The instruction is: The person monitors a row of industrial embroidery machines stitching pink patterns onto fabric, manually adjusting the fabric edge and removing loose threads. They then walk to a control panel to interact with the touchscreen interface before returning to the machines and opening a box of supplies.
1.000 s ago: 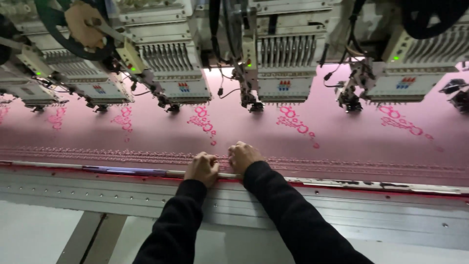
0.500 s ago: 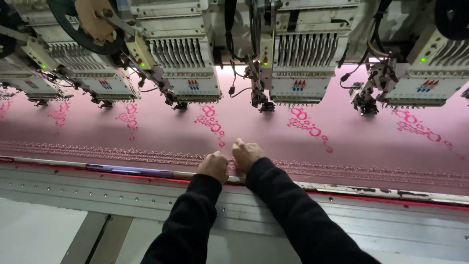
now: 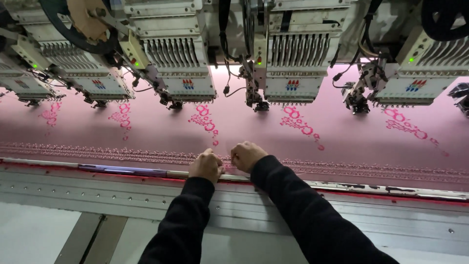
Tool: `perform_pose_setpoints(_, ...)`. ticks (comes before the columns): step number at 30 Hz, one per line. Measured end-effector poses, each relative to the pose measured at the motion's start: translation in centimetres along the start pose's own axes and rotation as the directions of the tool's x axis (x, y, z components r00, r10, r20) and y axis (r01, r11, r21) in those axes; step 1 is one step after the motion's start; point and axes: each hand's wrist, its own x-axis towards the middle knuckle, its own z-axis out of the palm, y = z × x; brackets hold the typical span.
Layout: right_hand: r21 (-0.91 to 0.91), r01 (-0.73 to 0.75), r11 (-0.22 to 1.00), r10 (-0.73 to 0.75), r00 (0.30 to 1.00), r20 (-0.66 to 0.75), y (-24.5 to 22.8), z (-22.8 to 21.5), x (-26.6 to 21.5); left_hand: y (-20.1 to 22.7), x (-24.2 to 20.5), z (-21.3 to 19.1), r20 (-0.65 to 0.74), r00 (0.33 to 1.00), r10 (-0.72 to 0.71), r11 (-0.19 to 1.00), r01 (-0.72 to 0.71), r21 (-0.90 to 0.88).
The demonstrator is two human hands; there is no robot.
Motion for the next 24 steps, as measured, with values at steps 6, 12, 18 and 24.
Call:
perform_pose_setpoints(6, 0.201, 0.077, 0.977, -0.082, 0.997, 0.014, 1.9, 0.9, -0.6, 0.4, -1.0, 2.0, -0.197, 0.973, 0.119, 0.988, -0.097, 0.12)
perform_pose_setpoints(12, 0.515, 0.002, 0.857, 0.066, 0.991, -0.114, 3.5, -0.9, -2.2, -1.1, 1.6, 2.9, -0.134, 0.946, -0.295, 0.783, 0.159, -0.602)
perform_pose_setpoints(18, 0.546, -0.133, 0.827, 0.23, 0.966, -0.114, 5.4, -0.1, -3.9, -1.0, 0.9, 1.6, -0.249, 0.905, -0.345, 0.798, 0.143, -0.585)
perform_pose_setpoints(24, 0.439, -0.081, 0.895, 0.129, 0.988, -0.08, 5.0, 0.1, -3.2, 0.0, 0.7, 2.0, -0.238, 0.968, -0.072, 0.9, -0.04, -0.435)
